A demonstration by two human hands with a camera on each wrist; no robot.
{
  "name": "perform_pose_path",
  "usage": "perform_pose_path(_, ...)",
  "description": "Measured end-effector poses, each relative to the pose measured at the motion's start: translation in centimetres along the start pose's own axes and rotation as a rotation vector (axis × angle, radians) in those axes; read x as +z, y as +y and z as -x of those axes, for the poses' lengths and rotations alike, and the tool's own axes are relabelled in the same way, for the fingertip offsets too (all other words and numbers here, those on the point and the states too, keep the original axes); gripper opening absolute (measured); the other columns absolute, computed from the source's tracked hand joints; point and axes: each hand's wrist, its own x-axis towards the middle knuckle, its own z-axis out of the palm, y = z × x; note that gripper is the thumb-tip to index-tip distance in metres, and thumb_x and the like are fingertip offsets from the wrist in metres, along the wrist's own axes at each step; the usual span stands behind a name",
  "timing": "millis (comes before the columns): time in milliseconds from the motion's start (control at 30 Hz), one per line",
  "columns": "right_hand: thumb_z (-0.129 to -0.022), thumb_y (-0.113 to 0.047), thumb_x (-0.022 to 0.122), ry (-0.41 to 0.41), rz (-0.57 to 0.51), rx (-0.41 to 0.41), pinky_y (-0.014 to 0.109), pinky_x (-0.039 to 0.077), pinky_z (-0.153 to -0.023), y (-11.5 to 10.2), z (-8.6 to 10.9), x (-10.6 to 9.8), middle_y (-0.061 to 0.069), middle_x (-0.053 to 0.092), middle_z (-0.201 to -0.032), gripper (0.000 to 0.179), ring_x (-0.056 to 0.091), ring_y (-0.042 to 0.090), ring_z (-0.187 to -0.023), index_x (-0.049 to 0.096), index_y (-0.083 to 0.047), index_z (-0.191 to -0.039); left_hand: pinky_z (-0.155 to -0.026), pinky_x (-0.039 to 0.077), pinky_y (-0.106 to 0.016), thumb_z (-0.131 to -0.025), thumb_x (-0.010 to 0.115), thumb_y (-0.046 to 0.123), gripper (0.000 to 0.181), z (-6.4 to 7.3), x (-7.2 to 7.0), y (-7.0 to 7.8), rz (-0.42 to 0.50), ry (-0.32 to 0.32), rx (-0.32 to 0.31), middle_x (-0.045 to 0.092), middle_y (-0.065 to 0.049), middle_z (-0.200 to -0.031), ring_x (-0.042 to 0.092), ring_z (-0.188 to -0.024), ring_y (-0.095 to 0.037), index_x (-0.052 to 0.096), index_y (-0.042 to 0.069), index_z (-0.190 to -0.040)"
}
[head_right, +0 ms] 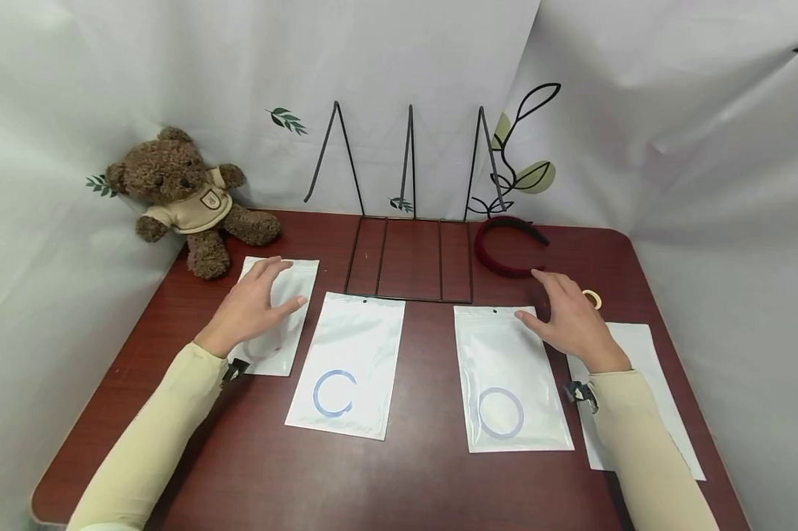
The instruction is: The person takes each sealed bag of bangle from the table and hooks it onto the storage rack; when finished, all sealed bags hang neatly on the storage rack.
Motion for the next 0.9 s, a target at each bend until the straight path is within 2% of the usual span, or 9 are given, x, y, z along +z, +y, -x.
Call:
perform_pose_path(167,-0.094,-0.031,0.080,0.006,-0.075,0.000,0.069,0.049,-0.101,0.2,0.0,0.3,0.031,0.048,-0.151,0.080,0.052,0.049,-0.132,0.042,0.003,-0.156,-0.114,0.043,-0.061,-0.099,0.072,0.046,0.074,-0.9,0.5,0.3,0.088,-0.008,0.010,0.041,-0.022,-0.162,0.049,-0.143,-0.044,0.046,0.007,-0.156)
perform_pose_path(300,-0.096,-0.029,0.080,-0.018,-0.143,0.006,0.065,0.055,-0.095,0.4,-0.1,0.6,0.031,0.051,-0.147,0.076,0.059,0.048,-0.124,0.044,0.003,-0.154,-0.108,0.047,-0.059,-0.099,0.073,0.043,0.071,-1.8,1.1,0.6,0.128,-0.016,-0.008,0.047,-0.021,-0.156,0.056,-0.133,-0.042,0.048,0.006,-0.154)
perform_pose_path(433,-0.096,-0.030,0.080,-0.066,-0.189,0.047,0.066,0.053,-0.098,0.6,-0.2,0.7,0.030,0.053,-0.146,0.074,0.057,0.049,-0.127,0.046,0.002,-0.154,-0.102,0.052,-0.056,-0.099,0.074,0.040,0.070,-2.8,1.8,1.2,0.178,-0.039,-0.043,0.052,-0.020,-0.151,0.062,-0.128,-0.039,0.049,0.006,-0.154)
perform_pose_path(667,-0.096,-0.031,0.080,-0.133,-0.215,0.090,0.069,0.046,-0.104,1.1,-0.4,1.0,0.030,0.054,-0.146,0.071,0.054,0.049,-0.132,0.050,0.000,-0.152,-0.100,0.056,-0.052,-0.098,0.077,0.034,0.067,-4.4,2.9,2.1,0.308,-0.103,-0.108,0.058,-0.018,-0.147,0.064,-0.127,-0.035,0.051,0.006,-0.152)
perform_pose_path(767,-0.096,-0.028,0.080,-0.155,-0.206,0.078,0.070,0.045,-0.105,1.3,-0.4,1.3,0.029,0.054,-0.147,0.068,0.054,0.049,-0.132,0.052,-0.001,-0.151,-0.099,0.055,-0.051,-0.098,0.077,0.032,0.066,-5.0,3.4,2.2,0.324,-0.130,-0.118,0.060,-0.017,-0.143,0.064,-0.123,-0.033,0.051,0.007,-0.152)
perform_pose_path(900,-0.096,-0.024,0.080,-0.168,-0.161,0.030,0.069,0.044,-0.107,1.5,-0.6,1.7,0.029,0.054,-0.148,0.062,0.054,0.050,-0.133,0.057,-0.001,-0.149,-0.096,0.054,-0.049,-0.098,0.076,0.034,0.064,-5.6,4.3,2.3,0.296,-0.154,-0.111,0.063,-0.016,-0.136,0.064,-0.114,-0.031,0.053,0.008,-0.152)
